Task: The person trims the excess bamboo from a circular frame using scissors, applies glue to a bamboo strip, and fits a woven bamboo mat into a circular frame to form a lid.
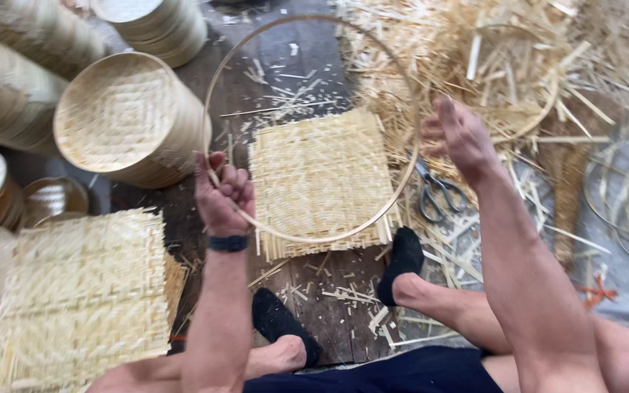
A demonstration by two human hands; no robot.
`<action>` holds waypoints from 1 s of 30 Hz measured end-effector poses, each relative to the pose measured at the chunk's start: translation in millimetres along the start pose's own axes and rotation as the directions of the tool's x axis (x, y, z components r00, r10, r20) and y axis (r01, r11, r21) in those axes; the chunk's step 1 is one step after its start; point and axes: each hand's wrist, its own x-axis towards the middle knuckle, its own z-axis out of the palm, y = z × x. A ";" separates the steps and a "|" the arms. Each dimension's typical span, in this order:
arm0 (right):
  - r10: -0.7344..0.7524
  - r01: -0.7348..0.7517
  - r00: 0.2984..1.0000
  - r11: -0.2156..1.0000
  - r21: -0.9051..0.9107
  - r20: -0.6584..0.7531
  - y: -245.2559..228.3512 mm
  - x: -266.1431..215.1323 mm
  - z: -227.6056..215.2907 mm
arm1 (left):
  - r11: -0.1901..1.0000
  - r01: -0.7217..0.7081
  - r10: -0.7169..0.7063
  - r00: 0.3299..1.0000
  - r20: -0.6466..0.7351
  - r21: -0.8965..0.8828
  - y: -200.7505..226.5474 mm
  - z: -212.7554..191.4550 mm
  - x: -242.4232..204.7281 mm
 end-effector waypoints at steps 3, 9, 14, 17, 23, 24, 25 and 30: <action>0.051 -0.133 0.984 0.844 0.520 0.169 30.1 -13.4 24.5 | 0.989 -0.119 0.120 0.993 0.010 -0.083 -20.8 -6.6 2.6; -0.035 -0.053 0.992 0.747 0.663 0.119 69.7 0.1 17.6 | 0.970 0.192 -0.174 0.976 -0.127 0.146 17.7 0.7 11.9; 0.032 -0.180 0.976 0.672 0.719 0.215 83.3 12.8 18.0 | 0.944 0.281 -0.261 0.956 -0.131 0.171 16.1 -10.0 26.6; 0.129 -0.229 0.971 0.737 0.636 0.200 93.7 9.6 22.2 | 0.965 0.213 -0.181 0.963 -0.200 0.153 3.0 -9.3 23.8; 0.224 -0.313 0.950 0.697 0.645 0.218 134.1 11.9 29.7 | 0.989 0.122 -0.087 0.939 -0.333 0.085 -17.4 -1.9 21.2; 0.243 -0.322 0.947 0.730 0.602 0.211 139.2 11.2 33.4 | 0.991 0.088 -0.047 0.936 -0.350 0.103 -18.8 0.0 22.6; 0.261 -0.330 0.944 0.761 0.558 0.203 142.1 9.6 36.9 | 0.991 0.054 -0.006 0.930 -0.367 0.121 -19.5 2.6 23.0; -0.018 -0.016 0.984 0.982 -0.187 -0.179 114.0 4.7 58.0 | 0.982 0.159 -0.099 0.895 -0.434 0.105 -22.0 29.4 18.1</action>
